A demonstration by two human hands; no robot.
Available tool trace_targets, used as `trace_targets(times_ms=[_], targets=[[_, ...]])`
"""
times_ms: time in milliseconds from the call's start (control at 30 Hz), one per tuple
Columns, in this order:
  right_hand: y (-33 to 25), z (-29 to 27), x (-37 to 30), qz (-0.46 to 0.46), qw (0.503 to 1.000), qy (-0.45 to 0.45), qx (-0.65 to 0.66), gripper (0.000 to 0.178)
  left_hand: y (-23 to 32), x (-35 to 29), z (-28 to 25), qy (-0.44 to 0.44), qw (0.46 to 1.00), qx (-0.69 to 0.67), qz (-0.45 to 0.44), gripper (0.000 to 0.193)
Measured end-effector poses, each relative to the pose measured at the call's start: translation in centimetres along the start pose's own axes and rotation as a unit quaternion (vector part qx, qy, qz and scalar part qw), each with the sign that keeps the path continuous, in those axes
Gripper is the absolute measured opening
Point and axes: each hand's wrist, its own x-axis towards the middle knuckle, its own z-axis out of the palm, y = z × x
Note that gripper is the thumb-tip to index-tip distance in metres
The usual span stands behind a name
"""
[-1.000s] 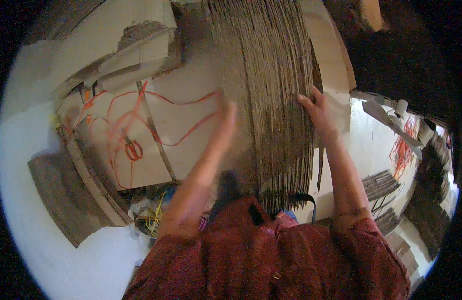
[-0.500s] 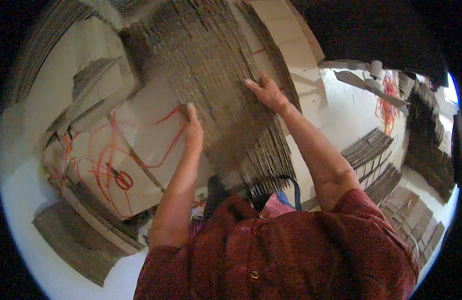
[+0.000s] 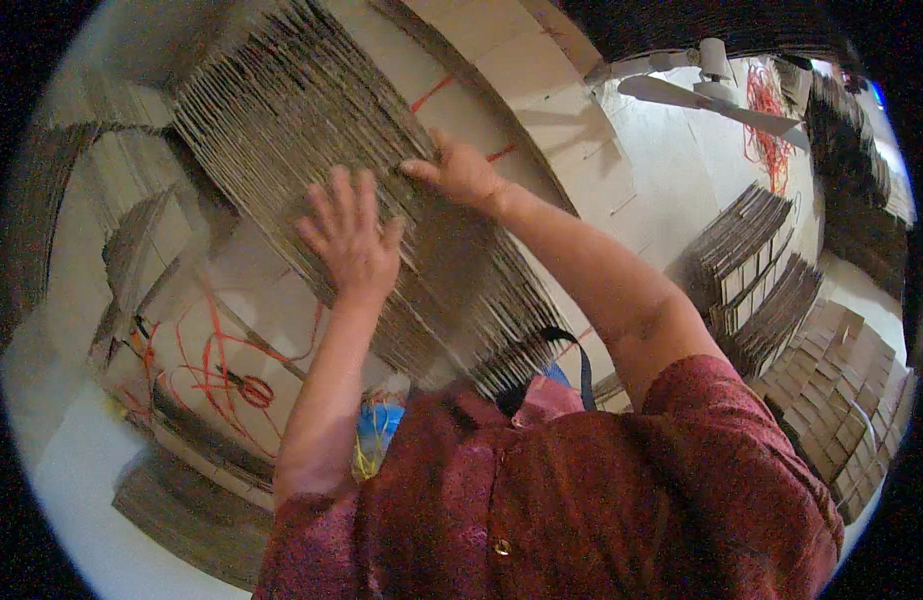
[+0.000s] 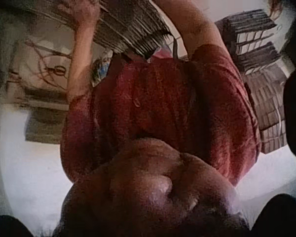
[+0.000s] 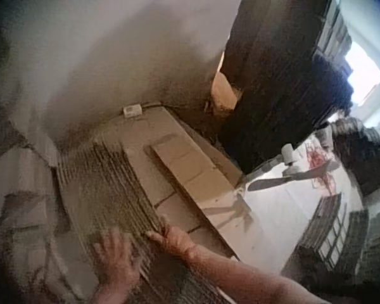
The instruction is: The person gathers flat cardboard sheets, aligns them into a stack, and secures the bundle using red plastic straps. They then place the tied stack onto a larger pile and briefly handle a power cord and scissors.
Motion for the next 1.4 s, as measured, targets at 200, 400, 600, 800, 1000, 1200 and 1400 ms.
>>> trace_targets(times_ms=[200,400,600,800,1000,1200,1400], targets=[[-0.7,1.1,-1.0,0.034,0.998,0.021,-0.044,0.068,-0.4,0.2,1.8,-0.116,0.993,0.015,-0.021,0.065],[0.4,1.5,-0.1,0.01,0.999,0.014,-0.027,0.075,1.6,8.4,2.6,-0.052,0.983,-0.043,0.169,0.042],[4.7,-3.0,1.3,-0.001,0.96,-0.151,0.235,0.058,1.8,10.0,4.0,-0.079,0.981,0.021,0.174,0.031],[13.1,-4.6,6.2,-0.24,0.927,0.02,-0.287,0.025,2.8,10.5,3.9,-0.069,0.982,0.013,0.176,0.03],[10.8,-2.4,9.1,0.072,0.991,0.111,-0.013,0.028,2.3,10.4,3.7,-0.076,0.983,0.026,0.166,0.031],[5.1,-1.2,12.7,0.196,0.961,0.194,-0.004,0.029,2.2,10.5,4.0,-0.087,0.983,0.033,0.161,0.03],[5.2,0.4,14.0,0.218,0.942,0.231,0.108,0.025,2.4,10.6,4.1,-0.08,0.984,0.02,0.16,0.029]])
